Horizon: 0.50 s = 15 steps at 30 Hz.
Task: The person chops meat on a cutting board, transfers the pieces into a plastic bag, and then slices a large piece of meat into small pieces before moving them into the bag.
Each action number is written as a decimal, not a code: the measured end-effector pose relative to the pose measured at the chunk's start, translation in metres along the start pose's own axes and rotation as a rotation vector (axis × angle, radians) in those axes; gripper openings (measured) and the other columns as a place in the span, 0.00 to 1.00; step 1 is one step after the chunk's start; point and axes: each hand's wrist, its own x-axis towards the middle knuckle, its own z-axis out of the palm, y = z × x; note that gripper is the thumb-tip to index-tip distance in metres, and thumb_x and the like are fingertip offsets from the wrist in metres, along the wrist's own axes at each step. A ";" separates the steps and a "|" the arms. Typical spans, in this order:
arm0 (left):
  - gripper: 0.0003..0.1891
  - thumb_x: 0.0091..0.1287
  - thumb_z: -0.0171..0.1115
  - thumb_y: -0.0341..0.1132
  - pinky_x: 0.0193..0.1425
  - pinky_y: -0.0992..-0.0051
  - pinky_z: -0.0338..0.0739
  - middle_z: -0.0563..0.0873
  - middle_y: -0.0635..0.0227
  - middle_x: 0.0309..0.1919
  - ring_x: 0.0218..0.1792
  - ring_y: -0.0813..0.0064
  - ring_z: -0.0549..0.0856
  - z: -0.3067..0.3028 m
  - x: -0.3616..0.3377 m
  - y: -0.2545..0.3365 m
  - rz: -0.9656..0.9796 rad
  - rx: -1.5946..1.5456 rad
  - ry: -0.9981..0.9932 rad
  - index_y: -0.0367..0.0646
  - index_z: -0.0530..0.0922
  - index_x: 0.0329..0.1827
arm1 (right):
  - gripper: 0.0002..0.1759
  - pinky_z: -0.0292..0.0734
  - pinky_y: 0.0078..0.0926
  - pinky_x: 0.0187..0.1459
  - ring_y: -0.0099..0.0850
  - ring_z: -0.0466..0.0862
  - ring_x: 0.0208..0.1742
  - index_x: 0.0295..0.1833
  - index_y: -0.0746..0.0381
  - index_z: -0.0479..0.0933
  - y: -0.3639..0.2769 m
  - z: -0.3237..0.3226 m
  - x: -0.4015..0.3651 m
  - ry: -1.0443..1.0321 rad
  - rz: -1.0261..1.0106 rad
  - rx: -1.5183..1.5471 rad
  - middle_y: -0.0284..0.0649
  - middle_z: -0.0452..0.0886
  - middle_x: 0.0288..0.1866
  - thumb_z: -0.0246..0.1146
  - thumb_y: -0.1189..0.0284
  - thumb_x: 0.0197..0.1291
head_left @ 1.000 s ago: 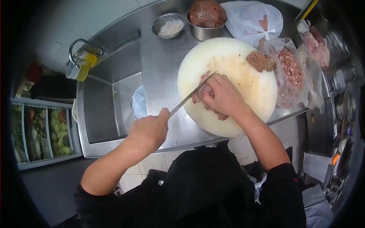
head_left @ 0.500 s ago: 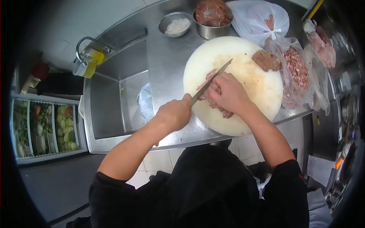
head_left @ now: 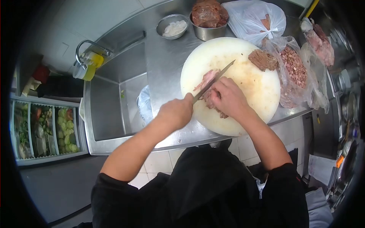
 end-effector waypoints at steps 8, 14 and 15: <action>0.12 0.78 0.48 0.37 0.49 0.46 0.82 0.89 0.42 0.38 0.42 0.39 0.89 0.009 -0.010 -0.007 -0.027 0.024 -0.046 0.40 0.70 0.56 | 0.07 0.79 0.41 0.46 0.44 0.81 0.43 0.39 0.62 0.79 0.001 0.001 0.002 -0.028 0.013 -0.039 0.43 0.78 0.39 0.69 0.73 0.57; 0.12 0.81 0.47 0.40 0.50 0.43 0.80 0.89 0.43 0.37 0.41 0.37 0.88 -0.017 -0.023 0.000 -0.010 -0.013 0.026 0.42 0.70 0.56 | 0.08 0.79 0.41 0.45 0.44 0.81 0.43 0.38 0.62 0.78 0.005 0.000 0.000 0.013 0.064 0.037 0.43 0.78 0.37 0.69 0.72 0.56; 0.12 0.77 0.48 0.34 0.51 0.47 0.83 0.90 0.42 0.39 0.44 0.41 0.90 -0.029 -0.039 0.007 -0.062 0.038 -0.085 0.39 0.71 0.58 | 0.08 0.79 0.41 0.45 0.44 0.81 0.43 0.38 0.62 0.78 0.002 -0.001 0.000 0.013 0.057 0.009 0.43 0.78 0.37 0.69 0.72 0.56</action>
